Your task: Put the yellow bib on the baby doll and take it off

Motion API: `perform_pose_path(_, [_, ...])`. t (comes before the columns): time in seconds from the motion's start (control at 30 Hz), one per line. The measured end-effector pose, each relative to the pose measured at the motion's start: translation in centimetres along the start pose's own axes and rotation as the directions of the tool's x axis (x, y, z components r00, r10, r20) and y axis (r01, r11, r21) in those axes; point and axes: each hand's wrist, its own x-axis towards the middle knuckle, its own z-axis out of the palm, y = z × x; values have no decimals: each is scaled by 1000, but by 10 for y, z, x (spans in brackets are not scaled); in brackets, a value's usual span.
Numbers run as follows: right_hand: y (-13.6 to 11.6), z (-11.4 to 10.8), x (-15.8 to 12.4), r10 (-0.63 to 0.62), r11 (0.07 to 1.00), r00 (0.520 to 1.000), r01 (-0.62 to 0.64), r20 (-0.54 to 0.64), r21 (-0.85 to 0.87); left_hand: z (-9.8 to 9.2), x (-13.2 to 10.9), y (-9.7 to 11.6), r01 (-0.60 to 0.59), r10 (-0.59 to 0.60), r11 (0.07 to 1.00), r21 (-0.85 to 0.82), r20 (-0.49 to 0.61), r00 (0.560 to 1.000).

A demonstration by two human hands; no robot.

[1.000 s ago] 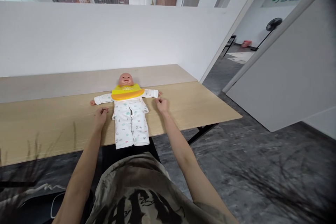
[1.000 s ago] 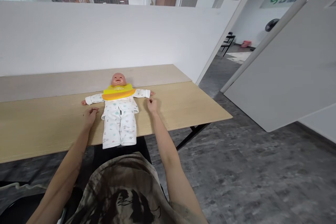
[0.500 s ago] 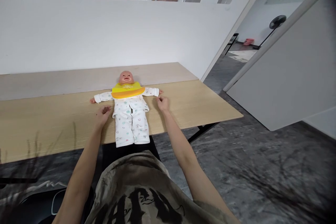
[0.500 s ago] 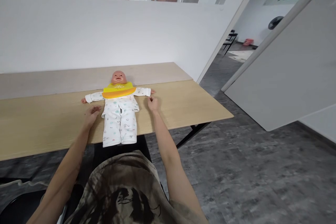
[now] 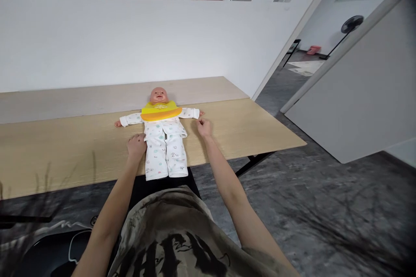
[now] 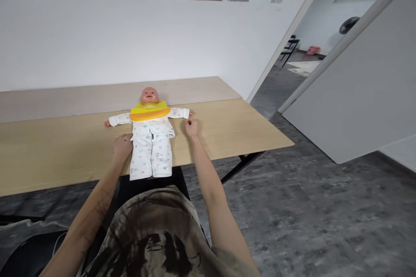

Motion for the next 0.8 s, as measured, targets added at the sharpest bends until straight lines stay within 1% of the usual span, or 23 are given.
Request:
perform_pose_path(0.1, [2, 1, 0, 1, 1000, 1000, -1, 3, 2, 0, -2, 4, 2, -3, 999, 50, 14, 1000])
perform_pose_path(0.4, [7, 3, 3, -12, 1000, 1000, 12, 3, 6, -9, -6, 6, 24, -37, 989, 149, 81, 996])
perform_pose_path(0.6, [6, 2, 2, -22, 1000, 1000, 22, 12, 9, -17, -10, 11, 48, -70, 983, 175, 123, 990])
perform_pose_path(0.8, [-2, 0, -1, -10, 1000, 1000, 9, 23, 16, -26, -14, 15, 80, -109, 979, 186, 153, 982])
